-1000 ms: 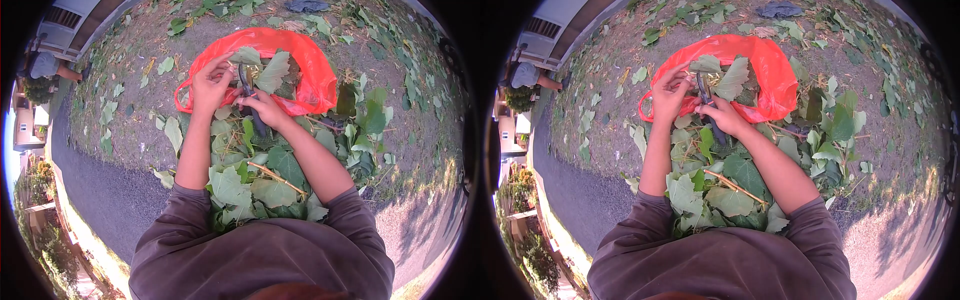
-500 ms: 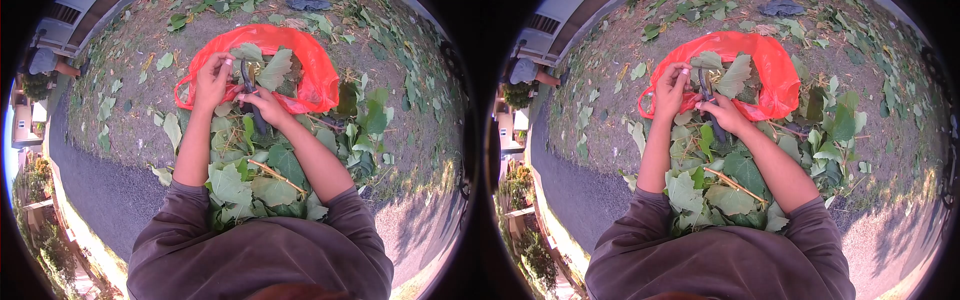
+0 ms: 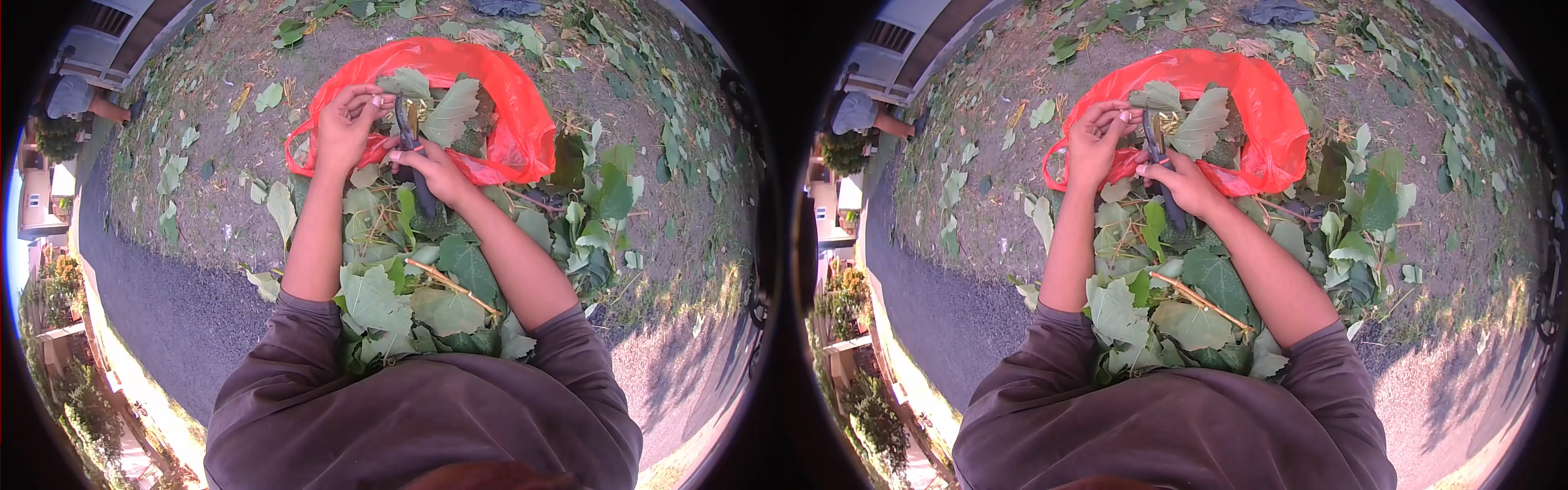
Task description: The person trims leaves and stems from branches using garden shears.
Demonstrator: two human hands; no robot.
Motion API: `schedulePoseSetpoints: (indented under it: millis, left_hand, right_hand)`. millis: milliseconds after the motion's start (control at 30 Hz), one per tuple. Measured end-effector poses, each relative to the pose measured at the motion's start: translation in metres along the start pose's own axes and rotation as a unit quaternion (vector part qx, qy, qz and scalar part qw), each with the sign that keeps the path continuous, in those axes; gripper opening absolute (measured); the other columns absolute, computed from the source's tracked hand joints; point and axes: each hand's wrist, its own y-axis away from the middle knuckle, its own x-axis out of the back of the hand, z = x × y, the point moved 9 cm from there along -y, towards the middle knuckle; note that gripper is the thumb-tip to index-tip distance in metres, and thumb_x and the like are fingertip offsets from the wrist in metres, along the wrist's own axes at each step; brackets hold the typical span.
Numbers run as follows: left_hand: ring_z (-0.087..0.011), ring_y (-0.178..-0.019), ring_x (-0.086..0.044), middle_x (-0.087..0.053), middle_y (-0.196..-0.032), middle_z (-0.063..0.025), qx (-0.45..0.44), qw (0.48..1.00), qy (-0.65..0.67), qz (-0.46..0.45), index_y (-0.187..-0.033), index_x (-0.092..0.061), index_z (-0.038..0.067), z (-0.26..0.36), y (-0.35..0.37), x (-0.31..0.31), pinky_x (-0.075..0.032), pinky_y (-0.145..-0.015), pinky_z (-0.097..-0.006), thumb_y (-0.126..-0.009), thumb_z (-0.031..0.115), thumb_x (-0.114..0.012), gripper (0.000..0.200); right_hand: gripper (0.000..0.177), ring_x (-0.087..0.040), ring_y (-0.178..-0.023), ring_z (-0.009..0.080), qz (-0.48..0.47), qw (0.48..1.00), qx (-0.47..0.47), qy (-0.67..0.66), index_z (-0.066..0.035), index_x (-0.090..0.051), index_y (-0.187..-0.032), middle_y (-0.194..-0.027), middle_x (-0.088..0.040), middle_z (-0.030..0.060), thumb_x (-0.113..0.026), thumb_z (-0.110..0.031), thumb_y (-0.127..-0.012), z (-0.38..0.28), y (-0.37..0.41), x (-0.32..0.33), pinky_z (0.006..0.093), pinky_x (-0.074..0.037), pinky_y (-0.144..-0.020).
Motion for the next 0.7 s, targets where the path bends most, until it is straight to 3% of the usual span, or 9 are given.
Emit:
schedulePoseSetpoints:
  millis: [333, 533, 700]
  left_hand:
    - [-0.0183, -0.105, -0.074, -0.073, -0.122, -0.0171, -0.003, 1.000, 0.019, -0.008, -0.129, -0.061, -0.006, 0.003, 0.000, -0.002, -0.063, -0.094, -0.0326, -0.097, -0.004, -0.069, 0.033]
    - [-0.0190, -0.105, -0.074, -0.073, -0.124, -0.0162, 0.015, 0.999, -0.032, -0.018, -0.131, -0.061, -0.003, -0.006, 0.001, -0.001, -0.061, -0.094, -0.0325, -0.102, 0.004, -0.065, 0.030]
    - [-0.0181, -0.105, -0.074, -0.076, -0.114, -0.0143, -0.021, 0.999, -0.042, -0.009, -0.126, -0.067, -0.003, -0.005, 0.001, -0.001, -0.060, -0.090, -0.0304, -0.104, 0.005, -0.063, 0.024]
  right_hand:
    - [0.035, -0.064, -0.094, 0.0139, -0.002, 1.000, 0.006, -0.003, 0.000, -0.063, -0.123, -0.101, -0.068, 0.0048, -0.070, -0.024, -0.099, 0.002, -0.001, 0.000, 0.0313, -0.050, -0.089]
    - [0.034, -0.063, -0.094, 0.0143, -0.003, 1.000, -0.002, -0.004, 0.000, -0.063, -0.122, -0.101, -0.068, 0.0051, -0.070, -0.024, -0.099, 0.001, -0.001, -0.001, 0.0315, -0.050, -0.089]
    - [0.034, -0.063, -0.093, 0.0144, 0.000, 1.000, -0.004, -0.003, 0.000, -0.063, -0.122, -0.101, -0.067, 0.0050, -0.070, -0.025, -0.099, -0.001, 0.000, -0.001, 0.0316, -0.050, -0.088]
